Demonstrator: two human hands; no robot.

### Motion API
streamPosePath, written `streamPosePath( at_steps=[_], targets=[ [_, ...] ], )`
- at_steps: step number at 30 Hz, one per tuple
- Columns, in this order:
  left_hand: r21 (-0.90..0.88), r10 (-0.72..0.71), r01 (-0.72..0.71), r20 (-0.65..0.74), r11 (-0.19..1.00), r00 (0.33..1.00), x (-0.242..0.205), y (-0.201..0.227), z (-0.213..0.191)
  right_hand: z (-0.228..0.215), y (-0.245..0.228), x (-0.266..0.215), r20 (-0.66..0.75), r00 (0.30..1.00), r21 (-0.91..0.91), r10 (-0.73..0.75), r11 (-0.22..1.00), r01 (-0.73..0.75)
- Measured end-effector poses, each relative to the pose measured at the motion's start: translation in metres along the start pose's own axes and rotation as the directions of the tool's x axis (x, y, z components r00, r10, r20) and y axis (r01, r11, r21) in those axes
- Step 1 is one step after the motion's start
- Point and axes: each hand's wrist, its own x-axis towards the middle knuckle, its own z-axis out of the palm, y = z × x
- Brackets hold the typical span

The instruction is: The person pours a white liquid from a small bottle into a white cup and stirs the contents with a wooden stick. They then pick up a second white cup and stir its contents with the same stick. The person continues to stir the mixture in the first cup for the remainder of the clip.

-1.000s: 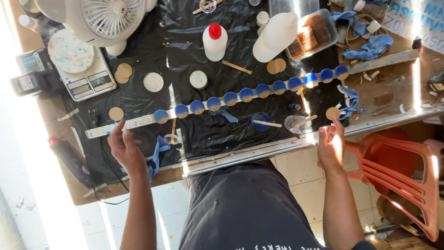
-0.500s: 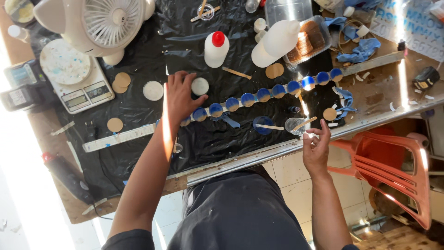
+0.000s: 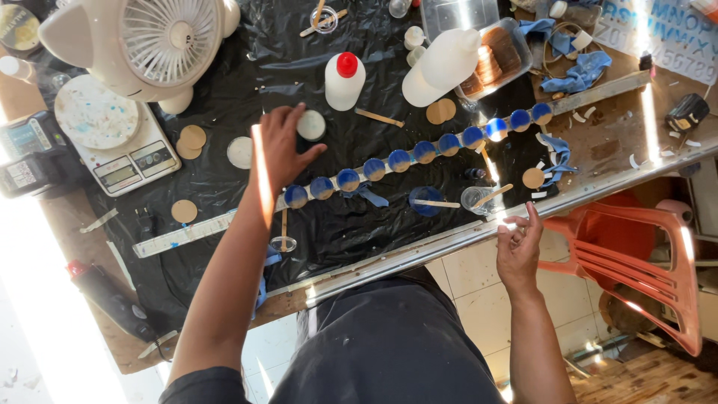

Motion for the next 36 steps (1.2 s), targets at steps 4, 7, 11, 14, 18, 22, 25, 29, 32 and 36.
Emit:
streamPosePath(
  at_steps=[4, 7, 11, 14, 18, 22, 25, 29, 32, 36],
  targets=[
    [0.015, -0.061, 0.063, -0.131, 0.998, 0.989, -0.023, -0.031, -0.022, 0.0, 0.002, 0.001, -0.019, 1.0, 0.002, -0.01, 1.0, 0.01],
    [0.266, -0.195, 0.197, -0.032, 0.944, 0.98, -0.045, -0.066, -0.022, -0.001, 0.009, 0.0, -0.033, 0.999, 0.004, -0.032, 0.999, 0.033],
    [0.318, -0.276, 0.208, 0.188, 0.925, 0.942, -0.059, -0.082, -0.026, -0.002, 0.01, -0.003, -0.032, 0.999, 0.009, -0.025, 1.0, 0.025],
    [0.367, -0.252, 0.152, 0.242, 0.918, 0.937, -0.06, -0.088, -0.023, -0.004, 0.007, -0.004, -0.035, 0.999, 0.007, -0.014, 1.0, 0.014],
    [0.414, -0.226, 0.111, 0.241, 0.904, 0.944, -0.065, -0.104, -0.009, -0.005, 0.01, -0.007, -0.046, 0.999, 0.014, -0.027, 1.0, 0.027],
    [0.396, -0.198, 0.106, 0.2, 0.912, 0.96, -0.066, -0.102, -0.008, -0.007, 0.013, -0.009, -0.059, 0.998, 0.015, -0.035, 0.999, 0.036],
    [0.339, -0.192, 0.125, 0.172, 0.932, 0.966, -0.068, -0.092, -0.008, -0.005, 0.011, -0.012, -0.035, 0.999, 0.019, 0.025, 1.0, -0.024],
    [0.214, -0.078, 0.054, 0.105, 0.975, 0.991, -0.066, -0.048, -0.033, -0.001, 0.012, -0.012, -0.033, 0.999, 0.02, -0.023, 1.0, 0.023],
    [0.01, -0.036, 0.035, 0.13, 0.999, 0.991, -0.066, 0.005, -0.066, 0.007, 0.011, -0.013, -0.021, 0.999, 0.03, -0.024, 0.999, 0.025],
    [-0.136, 0.052, -0.028, 0.175, 0.99, 0.983, -0.084, 0.069, -0.064, 0.018, 0.002, -0.015, 0.04, 0.999, 0.037, 0.029, 0.999, -0.031]
  ],
)
